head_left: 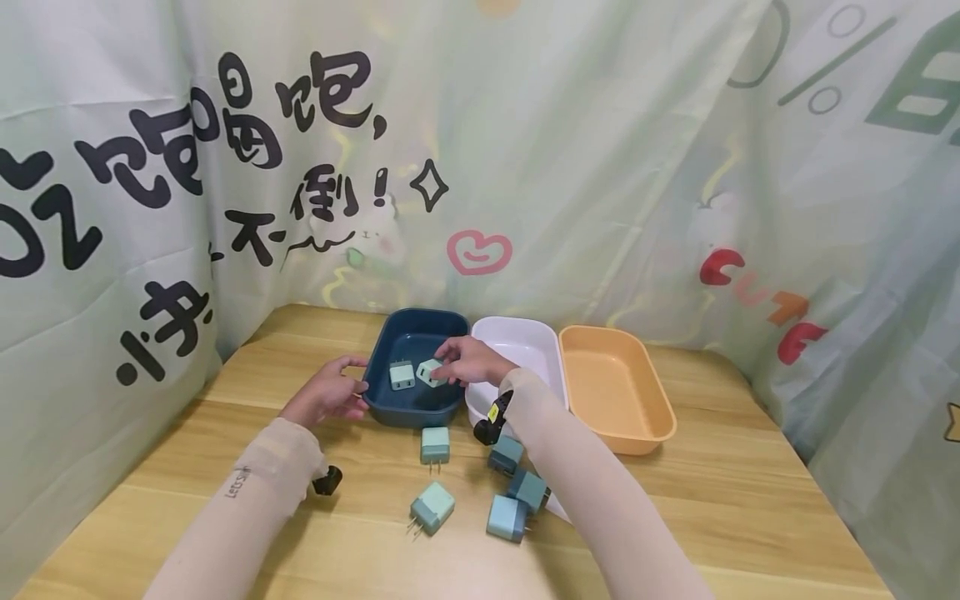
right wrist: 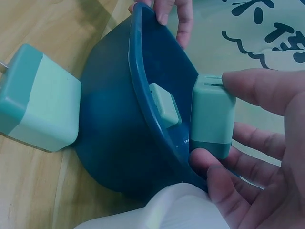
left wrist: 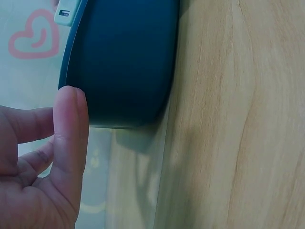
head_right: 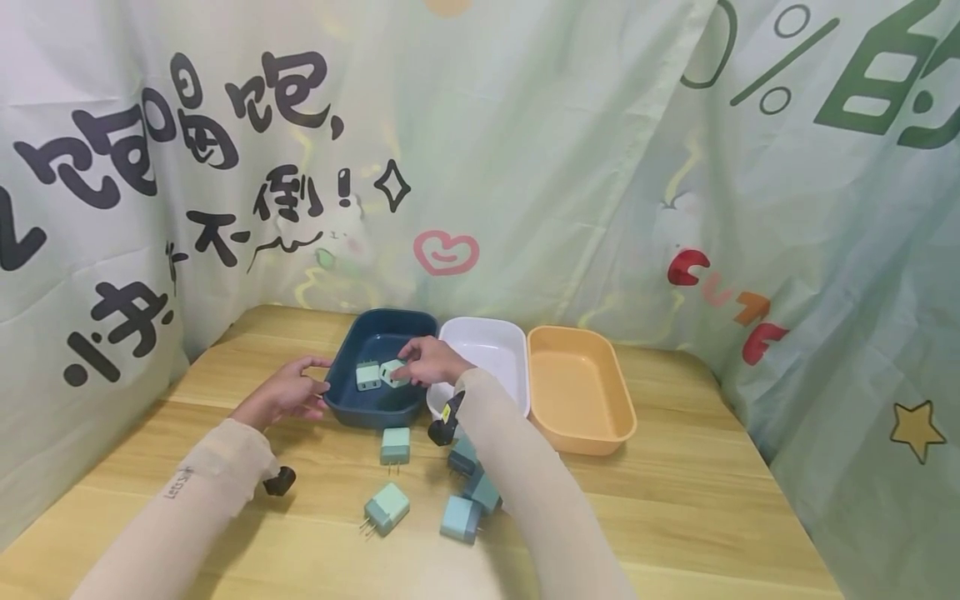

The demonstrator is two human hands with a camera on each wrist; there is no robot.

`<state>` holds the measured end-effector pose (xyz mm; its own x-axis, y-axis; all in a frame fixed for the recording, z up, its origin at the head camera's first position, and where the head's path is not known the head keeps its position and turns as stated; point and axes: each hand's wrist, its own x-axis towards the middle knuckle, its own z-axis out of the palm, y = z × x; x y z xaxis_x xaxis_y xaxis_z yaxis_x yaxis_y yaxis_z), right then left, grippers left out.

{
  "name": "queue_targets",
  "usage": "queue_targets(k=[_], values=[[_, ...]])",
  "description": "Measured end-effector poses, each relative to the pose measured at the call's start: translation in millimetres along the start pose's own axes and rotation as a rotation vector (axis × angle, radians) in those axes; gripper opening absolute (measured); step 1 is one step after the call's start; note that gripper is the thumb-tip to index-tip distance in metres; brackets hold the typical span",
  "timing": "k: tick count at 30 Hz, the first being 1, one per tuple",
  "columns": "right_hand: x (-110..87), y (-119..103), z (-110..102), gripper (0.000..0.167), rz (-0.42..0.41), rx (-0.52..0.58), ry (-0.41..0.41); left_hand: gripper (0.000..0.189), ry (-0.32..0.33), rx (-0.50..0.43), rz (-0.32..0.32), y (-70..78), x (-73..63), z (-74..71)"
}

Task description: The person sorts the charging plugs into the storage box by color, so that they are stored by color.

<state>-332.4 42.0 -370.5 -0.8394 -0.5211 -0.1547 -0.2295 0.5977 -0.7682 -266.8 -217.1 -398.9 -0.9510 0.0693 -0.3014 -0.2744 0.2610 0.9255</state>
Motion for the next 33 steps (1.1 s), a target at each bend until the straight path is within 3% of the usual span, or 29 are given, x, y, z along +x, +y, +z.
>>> queue_targets(k=[8,33], values=[[4.5,0.9,-0.4,0.039,-0.002,-0.010,-0.015,0.048,0.003,0.002,0.003,0.5,0.6,-0.3],[0.2,-7.0,0.1,0.043,0.002,-0.197,-0.029,0.047,0.000,-0.005,-0.005,-1.9,2.4,-0.4]])
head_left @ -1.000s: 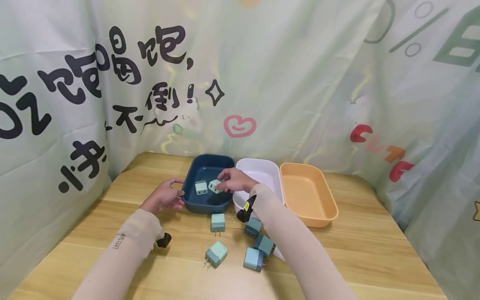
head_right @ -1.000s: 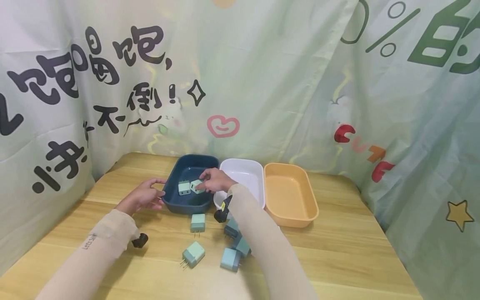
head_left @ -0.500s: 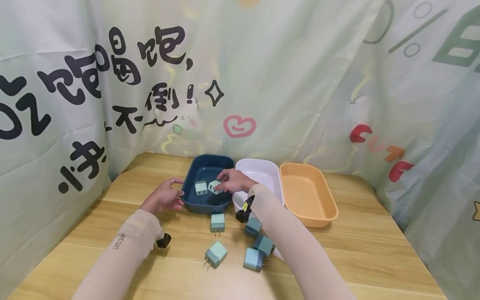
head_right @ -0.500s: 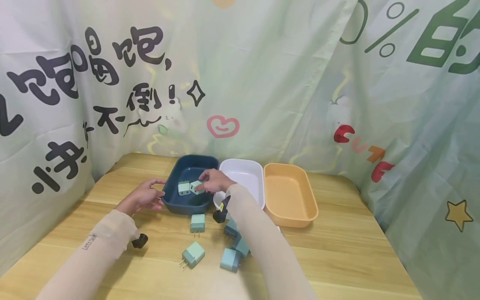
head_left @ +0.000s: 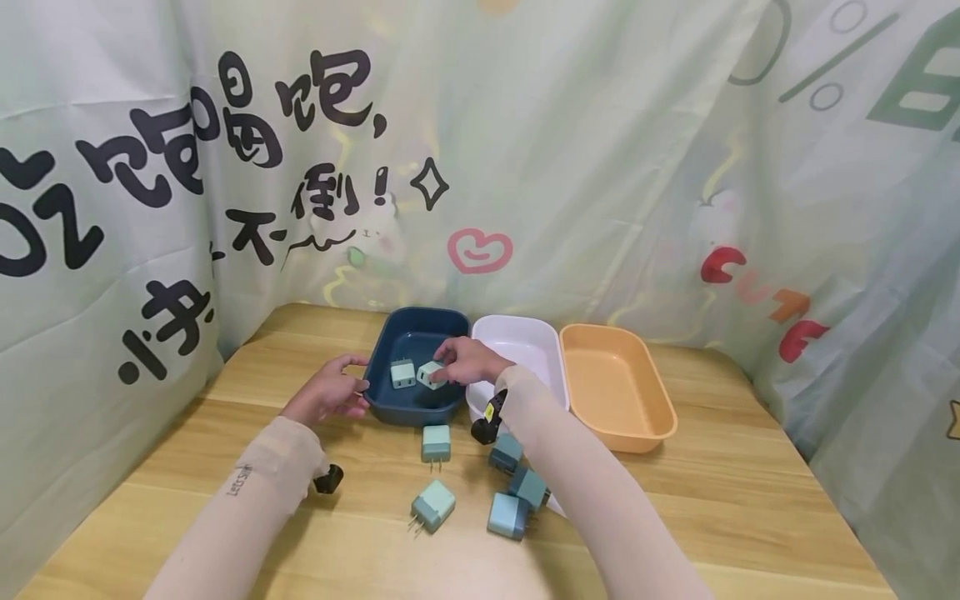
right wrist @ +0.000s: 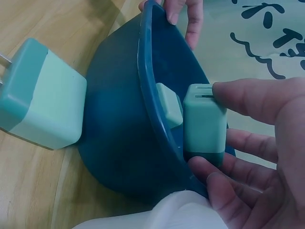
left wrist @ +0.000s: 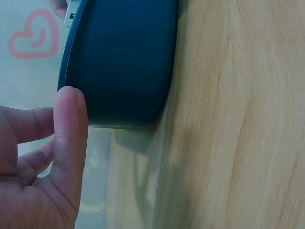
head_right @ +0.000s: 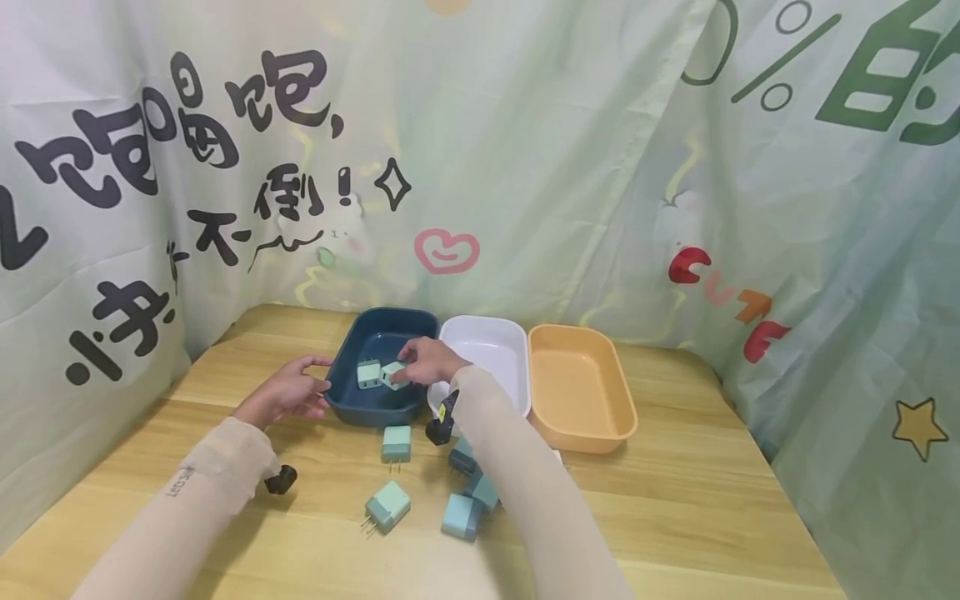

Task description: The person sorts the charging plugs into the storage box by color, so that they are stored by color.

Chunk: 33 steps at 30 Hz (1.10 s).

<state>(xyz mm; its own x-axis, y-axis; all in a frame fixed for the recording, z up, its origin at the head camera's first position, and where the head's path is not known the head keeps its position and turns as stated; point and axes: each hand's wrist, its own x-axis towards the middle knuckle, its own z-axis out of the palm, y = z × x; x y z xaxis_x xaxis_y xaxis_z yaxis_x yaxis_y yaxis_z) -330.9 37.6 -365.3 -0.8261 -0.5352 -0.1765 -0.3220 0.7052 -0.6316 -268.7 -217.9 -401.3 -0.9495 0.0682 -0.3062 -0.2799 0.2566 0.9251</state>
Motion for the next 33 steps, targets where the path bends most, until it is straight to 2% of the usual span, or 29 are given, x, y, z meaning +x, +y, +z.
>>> queue_targets(k=[4,14,23,33], values=[[0.1,1,0,0.041,-0.018,0.023,-0.002,0.047,0.005,0.013,-0.004,0.9,0.0,-0.1],[-8.7,2,-6,0.039,-0.015,0.165,-0.030,0.049,0.000,0.008,-0.001,1.8,0.6,1.3],[-24.2,-1,-13,0.035,-0.037,0.227,-0.025,0.049,0.002,0.018,0.001,3.6,-3.3,1.2],[-41.6,3,-14,0.035,-0.073,0.276,-0.072,0.049,0.001,0.028,0.007,3.4,-3.3,1.8]])
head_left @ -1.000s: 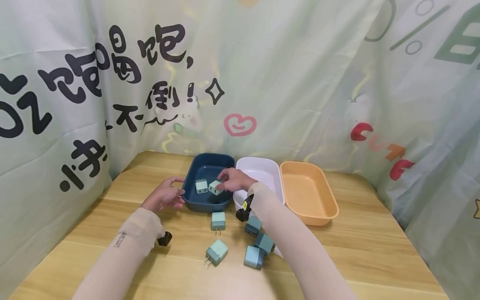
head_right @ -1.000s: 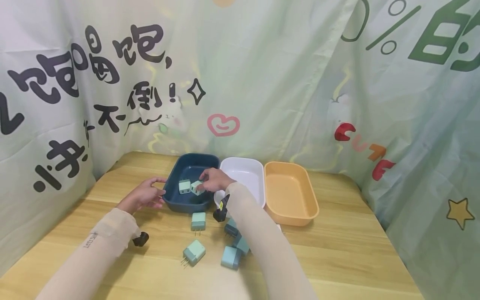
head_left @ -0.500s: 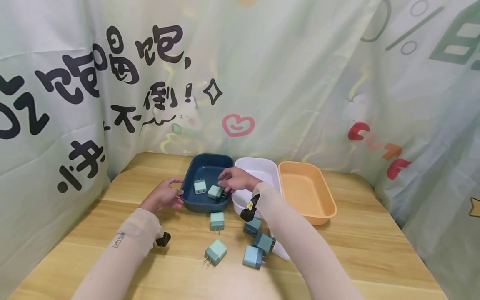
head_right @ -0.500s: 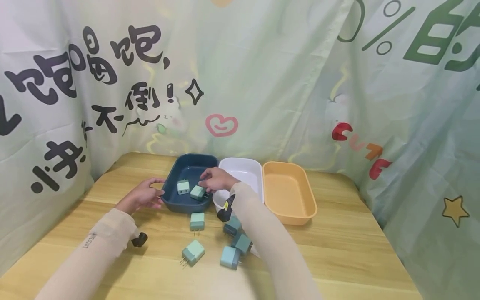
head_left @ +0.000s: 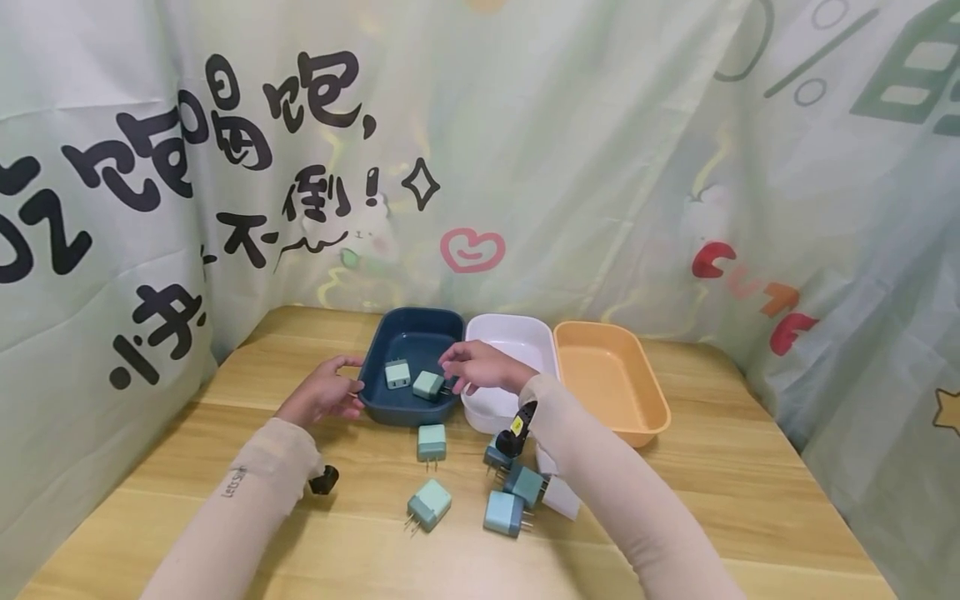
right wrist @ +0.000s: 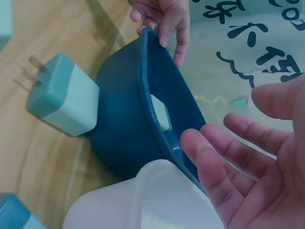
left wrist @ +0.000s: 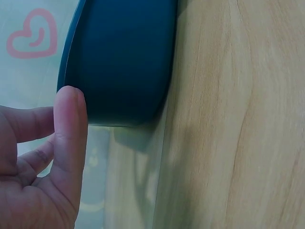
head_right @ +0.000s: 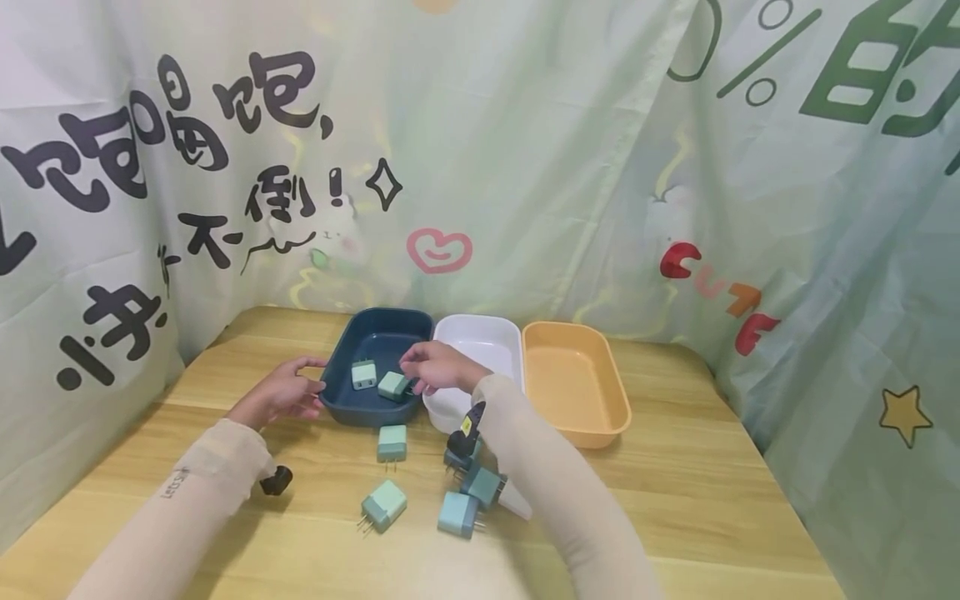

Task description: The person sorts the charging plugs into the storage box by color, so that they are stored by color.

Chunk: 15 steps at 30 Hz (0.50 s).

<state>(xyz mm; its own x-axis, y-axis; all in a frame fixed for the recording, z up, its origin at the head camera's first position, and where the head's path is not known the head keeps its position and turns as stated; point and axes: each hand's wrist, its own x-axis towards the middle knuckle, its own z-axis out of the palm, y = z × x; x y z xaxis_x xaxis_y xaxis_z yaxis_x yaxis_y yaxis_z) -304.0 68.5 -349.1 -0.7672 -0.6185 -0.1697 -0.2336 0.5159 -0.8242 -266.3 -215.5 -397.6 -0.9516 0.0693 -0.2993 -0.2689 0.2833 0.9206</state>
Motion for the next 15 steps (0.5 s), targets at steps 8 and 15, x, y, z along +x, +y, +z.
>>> queue_targets(k=[8,15], values=[[-13.5,1,3,0.034,0.010,-0.003,-0.001,0.048,0.015,0.018,-0.013,-0.2,0.6,-0.7],[-27.8,1,9,0.035,0.017,0.028,-0.019,0.048,0.013,0.010,-0.007,-0.2,0.0,0.8]])
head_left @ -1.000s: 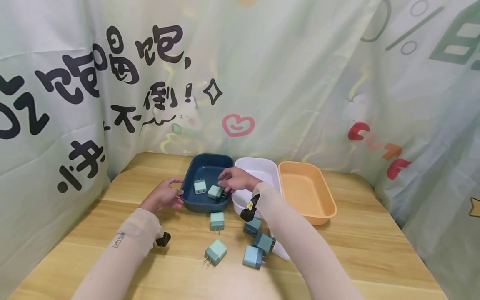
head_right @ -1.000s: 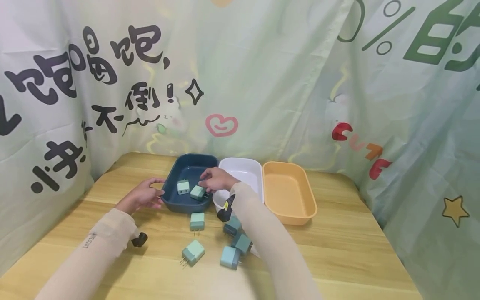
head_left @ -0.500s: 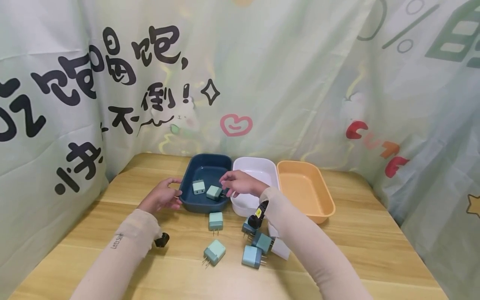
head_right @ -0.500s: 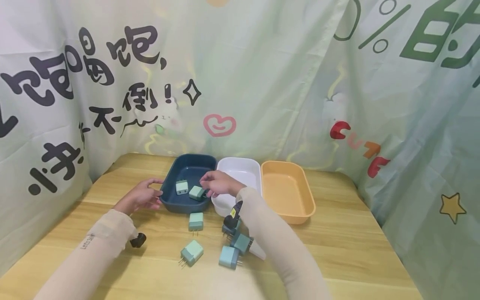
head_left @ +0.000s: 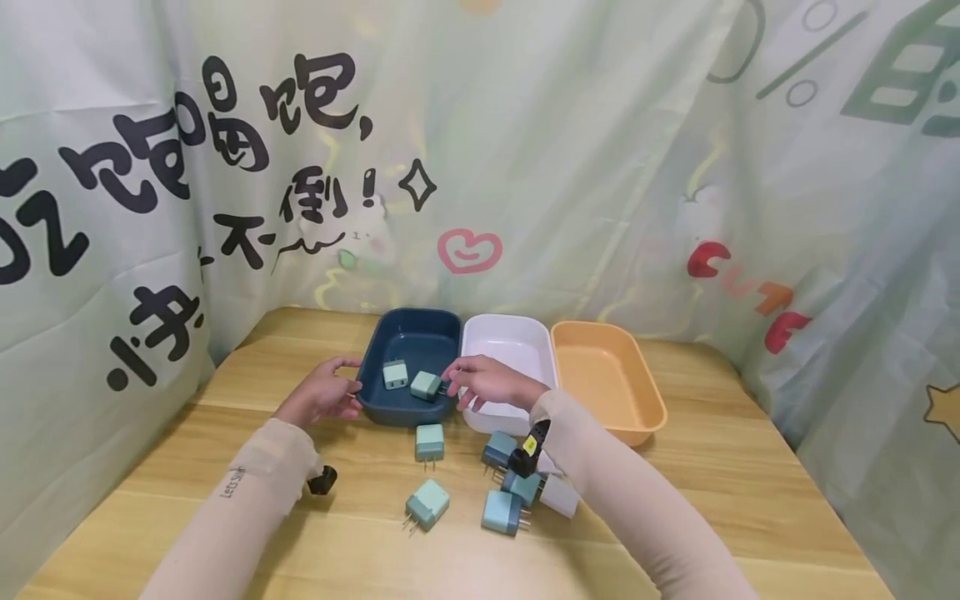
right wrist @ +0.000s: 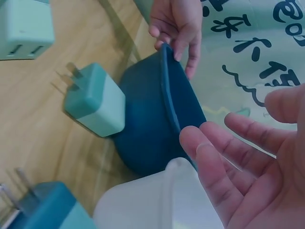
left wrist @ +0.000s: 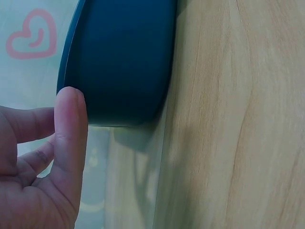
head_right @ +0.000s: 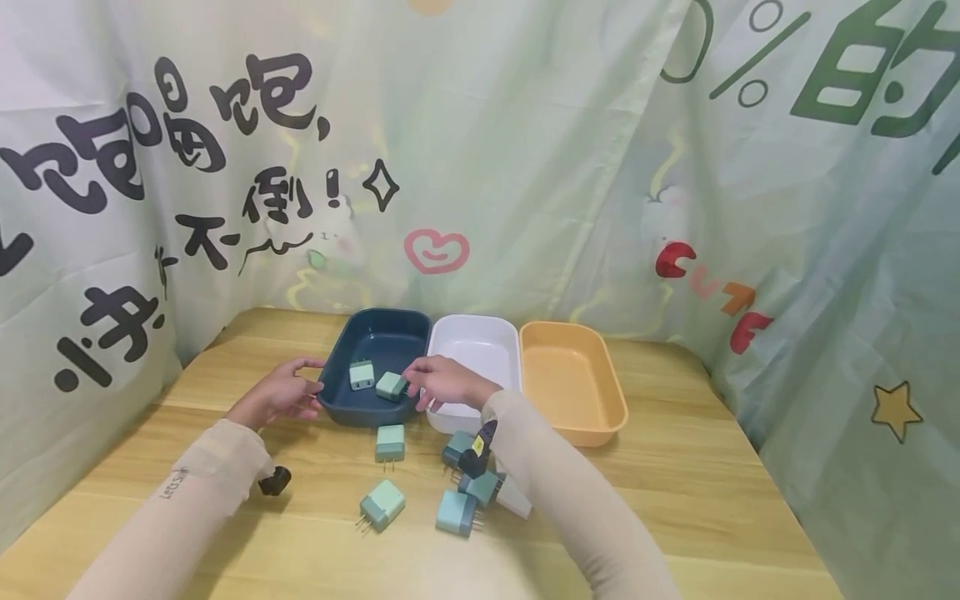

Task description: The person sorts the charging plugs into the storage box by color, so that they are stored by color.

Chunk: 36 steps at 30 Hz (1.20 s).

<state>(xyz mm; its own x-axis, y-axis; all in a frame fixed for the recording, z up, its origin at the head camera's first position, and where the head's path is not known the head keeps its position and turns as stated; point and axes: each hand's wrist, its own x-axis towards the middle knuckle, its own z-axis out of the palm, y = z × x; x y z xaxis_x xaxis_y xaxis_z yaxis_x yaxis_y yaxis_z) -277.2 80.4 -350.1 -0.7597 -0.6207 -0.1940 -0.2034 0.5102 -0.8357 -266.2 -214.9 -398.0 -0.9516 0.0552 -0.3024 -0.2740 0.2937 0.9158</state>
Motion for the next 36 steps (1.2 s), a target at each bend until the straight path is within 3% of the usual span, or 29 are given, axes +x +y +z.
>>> queue_targets(k=[17,29,36], values=[[-24.4,7,21,0.031,-0.041,0.029,-0.093,0.048,-0.018,-0.026,0.002,-4.4,3.1,-1.8],[-26.9,23,44,0.027,-0.040,0.049,-0.122,0.049,-0.021,-0.038,0.018,-3.8,0.1,-1.3],[-27.9,28,56,0.024,-0.052,0.001,-0.159,0.049,-0.018,-0.043,0.012,-2.1,-1.0,-0.8]])
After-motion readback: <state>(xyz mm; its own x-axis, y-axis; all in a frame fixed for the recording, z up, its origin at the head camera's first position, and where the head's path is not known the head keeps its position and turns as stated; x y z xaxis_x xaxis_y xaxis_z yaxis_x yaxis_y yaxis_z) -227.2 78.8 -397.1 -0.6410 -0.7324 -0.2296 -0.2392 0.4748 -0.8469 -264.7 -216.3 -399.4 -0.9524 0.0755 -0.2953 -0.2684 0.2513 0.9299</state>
